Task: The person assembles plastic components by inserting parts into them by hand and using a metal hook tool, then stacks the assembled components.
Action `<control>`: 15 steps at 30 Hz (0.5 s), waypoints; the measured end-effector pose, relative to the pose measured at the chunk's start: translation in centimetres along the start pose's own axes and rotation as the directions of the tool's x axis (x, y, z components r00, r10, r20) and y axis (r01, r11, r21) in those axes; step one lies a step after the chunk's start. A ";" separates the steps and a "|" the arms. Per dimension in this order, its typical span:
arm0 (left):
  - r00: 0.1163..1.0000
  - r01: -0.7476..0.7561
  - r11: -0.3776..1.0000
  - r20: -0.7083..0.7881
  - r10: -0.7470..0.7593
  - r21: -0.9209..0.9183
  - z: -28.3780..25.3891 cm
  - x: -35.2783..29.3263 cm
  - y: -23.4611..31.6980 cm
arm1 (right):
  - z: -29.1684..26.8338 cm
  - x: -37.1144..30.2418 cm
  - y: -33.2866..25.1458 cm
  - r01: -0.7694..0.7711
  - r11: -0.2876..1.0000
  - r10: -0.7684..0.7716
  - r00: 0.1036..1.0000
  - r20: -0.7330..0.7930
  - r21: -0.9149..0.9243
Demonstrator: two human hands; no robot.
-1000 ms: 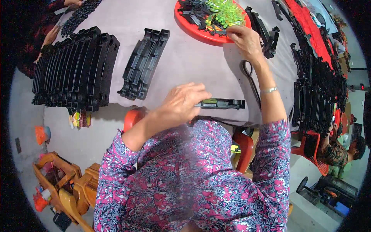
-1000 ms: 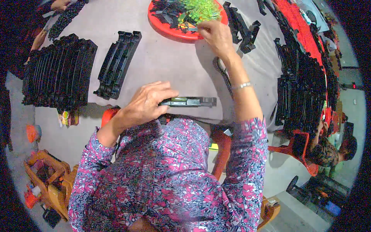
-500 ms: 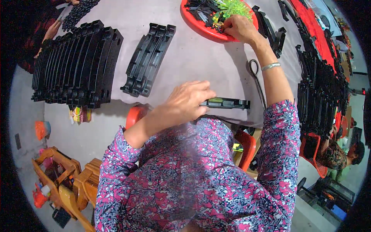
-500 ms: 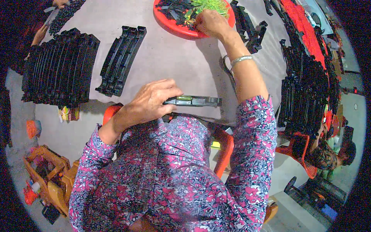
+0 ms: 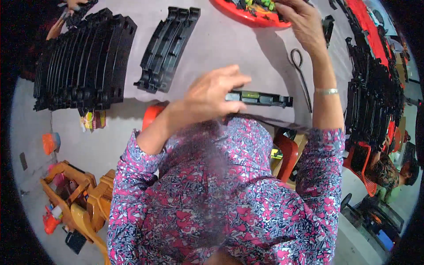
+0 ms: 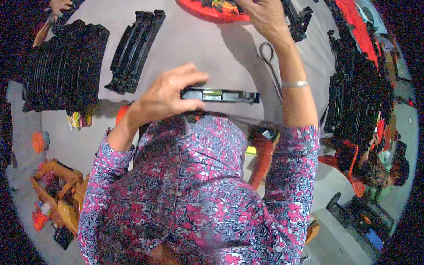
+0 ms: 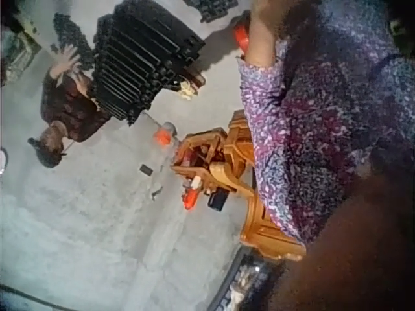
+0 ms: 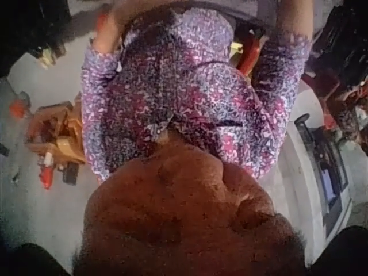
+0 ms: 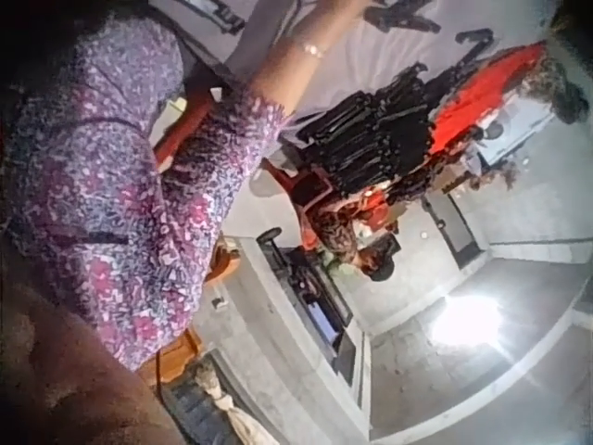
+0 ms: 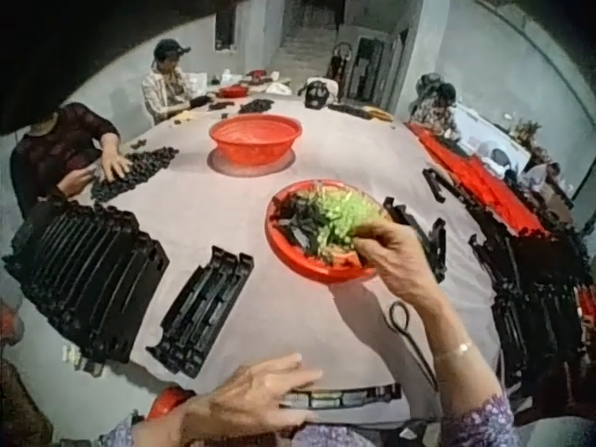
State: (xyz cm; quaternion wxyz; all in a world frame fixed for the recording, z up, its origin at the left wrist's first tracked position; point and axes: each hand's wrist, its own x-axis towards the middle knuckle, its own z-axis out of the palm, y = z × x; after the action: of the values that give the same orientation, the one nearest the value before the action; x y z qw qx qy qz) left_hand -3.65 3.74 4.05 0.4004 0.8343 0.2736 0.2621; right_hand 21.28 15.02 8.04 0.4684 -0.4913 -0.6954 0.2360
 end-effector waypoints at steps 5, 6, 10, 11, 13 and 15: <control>0.981 0.095 0.952 -0.136 -0.140 -0.292 -1.0 0.6 0.4 | -0.1 -7.8 -4.6 -0.212 0.898 0.185 0.977 0.105 0.387; 0.970 0.100 0.928 -0.174 -0.171 -0.360 -0.9 0.5 0.1 | 0.4 -9.0 -4.8 -0.194 0.870 0.142 0.979 0.148 0.454; 0.937 0.287 0.697 0.042 -0.346 -0.658 -1.4 0.9 1.0 | 1.6 -12.6 -5.6 -0.220 0.827 0.147 0.973 0.178 0.517; 0.963 0.211 0.701 0.024 -0.267 -0.682 -1.0 0.9 0.6 | 1.7 -12.9 -5.5 -0.195 0.848 0.124 0.977 0.173 0.492; 0.948 0.256 0.665 0.047 -0.315 -0.701 -1.0 1.0 1.5 | 1.6 -13.2 -5.8 -0.201 0.861 0.124 0.974 0.191 0.467; 0.930 0.297 0.626 0.071 -0.360 -0.721 -1.1 1.0 1.8 | 1.5 -13.3 -5.7 -0.159 0.885 0.078 0.977 0.197 0.438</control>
State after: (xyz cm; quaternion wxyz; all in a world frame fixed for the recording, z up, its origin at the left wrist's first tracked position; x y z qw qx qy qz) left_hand -3.24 4.02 6.29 0.7246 0.5342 0.3119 0.3037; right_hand 18.37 0.88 6.30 0.4919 -0.3885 -0.6281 0.4612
